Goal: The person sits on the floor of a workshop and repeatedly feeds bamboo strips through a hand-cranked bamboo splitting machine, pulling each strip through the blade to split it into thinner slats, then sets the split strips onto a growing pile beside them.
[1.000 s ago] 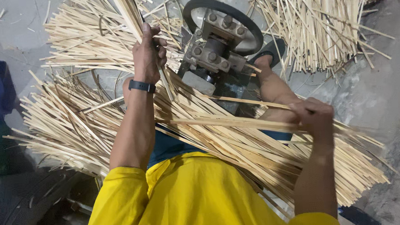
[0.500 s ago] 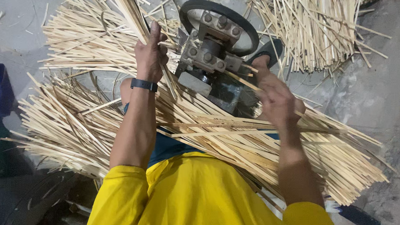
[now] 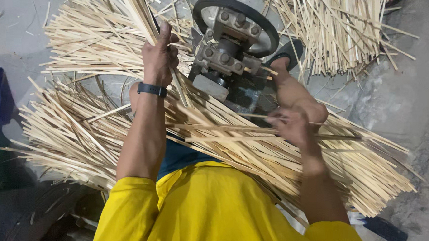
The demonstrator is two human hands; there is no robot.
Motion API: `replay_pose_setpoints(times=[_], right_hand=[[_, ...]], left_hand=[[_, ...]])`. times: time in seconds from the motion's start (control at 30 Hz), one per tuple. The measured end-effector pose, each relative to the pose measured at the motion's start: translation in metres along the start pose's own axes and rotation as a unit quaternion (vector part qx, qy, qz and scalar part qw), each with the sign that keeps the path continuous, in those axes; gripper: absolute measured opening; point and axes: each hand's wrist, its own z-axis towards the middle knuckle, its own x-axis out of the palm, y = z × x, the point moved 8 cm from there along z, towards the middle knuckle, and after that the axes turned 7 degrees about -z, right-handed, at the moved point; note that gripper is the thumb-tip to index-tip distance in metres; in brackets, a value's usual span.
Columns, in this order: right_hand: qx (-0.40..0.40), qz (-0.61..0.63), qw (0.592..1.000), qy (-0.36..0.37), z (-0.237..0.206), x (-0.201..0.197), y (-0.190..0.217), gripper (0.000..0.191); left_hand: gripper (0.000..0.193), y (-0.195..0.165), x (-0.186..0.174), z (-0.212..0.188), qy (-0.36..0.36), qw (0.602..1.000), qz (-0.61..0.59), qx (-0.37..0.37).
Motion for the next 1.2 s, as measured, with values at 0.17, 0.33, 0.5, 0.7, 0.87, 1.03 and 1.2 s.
replay_pose_setpoints(times=[0.17,0.33,0.5,0.7,0.87,1.03,1.2], right_hand=[[-0.161,-0.184,0.946,-0.214,-0.027,-0.09,0.002,0.018],[-0.08,-0.181,0.935,-0.295,-0.049,-0.123,-0.005,0.015],[-0.13,-0.3,0.895,-0.302,-0.025,-0.084,0.045,0.015],[-0.277,-0.312,0.853,-0.315,-0.012,-0.015,0.12,0.034],[-0.246,-0.191,0.946,-0.088,-0.004,0.011,0.102,0.035],[-0.061,-0.155,0.986,-0.017,-0.008,0.017,0.04,0.018],[-0.242,-0.19,0.931,-0.196,-0.022,-0.034,0.034,0.01]], left_hand=[[0.053,-0.001,-0.002,0.0,-0.001,1.0,0.0,0.002],[0.055,-0.001,-0.003,-0.001,0.013,1.0,-0.008,0.001],[0.053,0.0,0.0,-0.002,-0.002,1.0,-0.003,0.001],[0.051,-0.002,0.009,-0.007,0.016,1.0,0.004,0.02],[0.051,-0.005,0.002,-0.005,0.002,1.0,0.0,0.016],[0.054,-0.004,0.002,-0.004,0.005,1.0,0.007,0.02],[0.053,-0.006,0.006,-0.005,0.006,1.0,-0.006,0.025]])
